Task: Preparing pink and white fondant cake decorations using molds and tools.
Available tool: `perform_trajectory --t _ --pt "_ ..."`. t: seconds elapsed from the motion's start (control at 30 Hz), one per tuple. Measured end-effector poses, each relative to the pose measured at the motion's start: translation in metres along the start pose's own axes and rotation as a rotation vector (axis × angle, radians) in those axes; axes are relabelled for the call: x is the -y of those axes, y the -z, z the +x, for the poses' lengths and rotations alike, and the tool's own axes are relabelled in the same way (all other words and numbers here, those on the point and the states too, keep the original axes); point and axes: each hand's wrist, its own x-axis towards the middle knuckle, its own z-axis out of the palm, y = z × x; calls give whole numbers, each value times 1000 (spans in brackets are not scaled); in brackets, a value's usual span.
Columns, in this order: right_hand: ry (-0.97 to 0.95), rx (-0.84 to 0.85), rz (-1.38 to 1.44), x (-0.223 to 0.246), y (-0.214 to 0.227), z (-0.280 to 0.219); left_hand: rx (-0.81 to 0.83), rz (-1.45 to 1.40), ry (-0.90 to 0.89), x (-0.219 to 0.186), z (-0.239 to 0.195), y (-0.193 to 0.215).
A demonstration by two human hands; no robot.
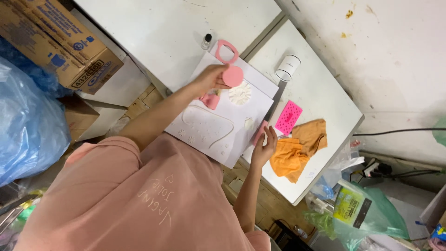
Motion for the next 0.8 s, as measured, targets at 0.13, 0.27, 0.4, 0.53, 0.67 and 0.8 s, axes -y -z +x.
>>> perform_trajectory --t 0.13,0.27,0.4,0.53,0.67,0.8 --pt "141 2 70 25 -26 36 -23 -48 -106 -40 -62 40" --pt "24 165 242 92 -73 80 -260 148 -143 -52 -78 102" --pt "179 382 291 143 -163 128 -387 355 -191 -40 -51 174" --pt "150 445 56 203 -227 164 -420 400 -141 -45 -23 199" --pt "288 382 -125 177 -280 182 -305 286 -138 -64 -18 193" --pt "263 334 -51 178 -272 188 -174 315 -200 -79 -19 177"
